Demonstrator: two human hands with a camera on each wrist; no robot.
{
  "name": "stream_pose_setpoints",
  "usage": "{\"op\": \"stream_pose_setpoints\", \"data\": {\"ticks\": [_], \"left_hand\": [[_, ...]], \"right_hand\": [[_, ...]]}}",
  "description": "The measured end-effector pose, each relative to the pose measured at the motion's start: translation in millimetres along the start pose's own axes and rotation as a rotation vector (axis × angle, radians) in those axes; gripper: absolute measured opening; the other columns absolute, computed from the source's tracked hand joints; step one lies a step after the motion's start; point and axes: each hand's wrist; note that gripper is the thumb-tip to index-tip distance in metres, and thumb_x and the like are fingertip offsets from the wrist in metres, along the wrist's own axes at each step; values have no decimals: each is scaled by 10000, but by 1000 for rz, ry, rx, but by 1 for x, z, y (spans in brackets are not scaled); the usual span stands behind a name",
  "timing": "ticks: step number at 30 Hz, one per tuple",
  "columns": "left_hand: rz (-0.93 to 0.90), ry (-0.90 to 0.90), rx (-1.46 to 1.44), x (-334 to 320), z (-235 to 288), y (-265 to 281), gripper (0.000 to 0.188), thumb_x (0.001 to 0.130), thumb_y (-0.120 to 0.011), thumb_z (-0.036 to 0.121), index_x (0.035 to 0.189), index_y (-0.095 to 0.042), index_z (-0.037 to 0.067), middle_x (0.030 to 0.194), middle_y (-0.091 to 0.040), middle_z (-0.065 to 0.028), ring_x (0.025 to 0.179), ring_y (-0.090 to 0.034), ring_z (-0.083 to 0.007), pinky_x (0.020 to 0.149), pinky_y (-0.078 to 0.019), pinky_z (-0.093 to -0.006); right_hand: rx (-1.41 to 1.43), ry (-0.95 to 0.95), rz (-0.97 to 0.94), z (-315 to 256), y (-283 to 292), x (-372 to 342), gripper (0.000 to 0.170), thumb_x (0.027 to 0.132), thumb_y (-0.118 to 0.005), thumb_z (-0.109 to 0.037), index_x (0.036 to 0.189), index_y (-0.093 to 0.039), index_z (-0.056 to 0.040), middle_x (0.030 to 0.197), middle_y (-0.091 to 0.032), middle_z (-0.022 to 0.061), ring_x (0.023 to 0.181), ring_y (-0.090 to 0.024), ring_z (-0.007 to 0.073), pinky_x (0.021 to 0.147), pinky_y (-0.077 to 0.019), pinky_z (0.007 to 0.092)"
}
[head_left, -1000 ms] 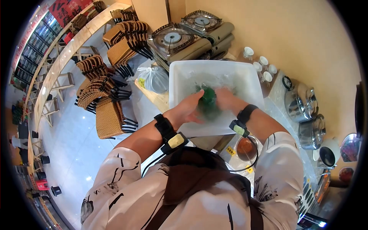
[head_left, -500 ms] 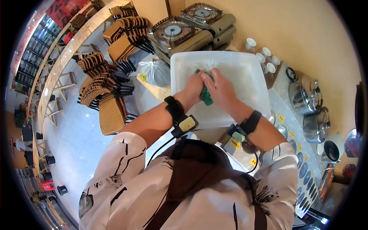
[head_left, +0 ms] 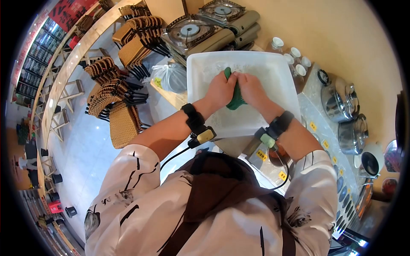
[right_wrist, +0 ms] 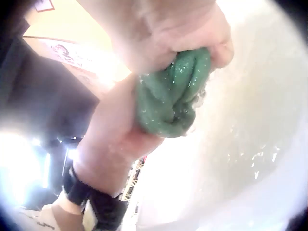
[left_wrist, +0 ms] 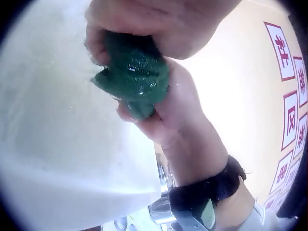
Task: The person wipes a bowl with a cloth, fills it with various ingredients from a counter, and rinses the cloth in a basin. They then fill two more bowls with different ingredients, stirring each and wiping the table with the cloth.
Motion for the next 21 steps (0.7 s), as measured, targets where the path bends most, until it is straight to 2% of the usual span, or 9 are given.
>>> {"op": "stream_pose_setpoints", "data": {"ticks": [4,7,9,10,11,13,16,18,21], "left_hand": [[-20,78,135,-10,15,24,415,859,-549,359,995,-498,-30,909,-590,-180,795,-599,-234,665,-487,-336],[-217,340,-77,-15,13,43,553,817,-609,352,1157,-423,-42,1018,-563,-199,891,-593,-268,680,-524,-375],[-94,425,-120,-23,5,43,387,804,-620,239,1019,-502,-60,858,-603,-159,763,-616,-232,408,-483,-323],[-93,419,-122,-26,7,43,387,804,-620,239,1019,-502,-60,858,-603,-159,763,-616,-232,408,-483,-323],[-173,374,-36,-29,12,45,397,803,-623,241,1037,-497,-54,877,-600,-158,771,-614,-236,459,-498,-339],[-248,322,49,-30,3,42,408,802,-625,243,1054,-492,-48,896,-598,-157,778,-612,-240,509,-513,-354],[-257,43,59,-29,-15,30,413,804,-630,233,1103,-483,-10,950,-589,-132,830,-598,-249,635,-512,-394],[-469,388,-152,-38,19,37,683,871,-491,462,1381,-250,78,1299,-430,-156,1133,-459,-358,886,-358,-598],[-349,665,-532,-36,11,25,630,887,-378,554,1313,-371,90,1256,-476,-134,1139,-453,-365,879,-335,-635]], "right_hand": [[-299,-124,-128,-20,37,-4,382,886,-426,-347,993,-540,1,938,-579,270,871,-557,418,763,-443,463],[-428,-27,-165,-4,39,-7,476,857,-486,-380,1166,-468,-17,1122,-508,275,978,-531,417,797,-441,455],[-513,76,-217,25,26,-14,529,839,-521,-371,1222,-426,-19,1183,-463,268,994,-523,414,816,-437,454],[-596,178,-266,33,20,-16,596,821,-556,-362,1279,-384,-21,1244,-418,261,1011,-514,410,836,-432,453],[-599,180,-260,41,15,-18,596,821,-556,-362,1279,-384,-21,1244,-418,261,1011,-514,410,836,-432,453],[-589,300,-674,37,9,-17,628,793,-608,-306,1313,-377,-40,1190,-476,241,1003,-520,399,866,-423,446],[-844,209,-717,10,24,-10,498,775,-621,-235,1214,-487,-43,1095,-541,236,973,-531,398,867,-424,427],[-750,160,-682,41,0,0,430,770,-613,-225,1144,-522,-32,1039,-563,233,961,-540,383,846,-432,414],[-353,38,-625,27,-5,-2,335,761,-598,-216,1018,-559,-4,962,-587,233,924,-559,352,795,-444,394]]}}
Point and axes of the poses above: each hand's wrist, its own x-axis towards the middle knuckle, its own y-axis out of the back of the hand, z = x × y
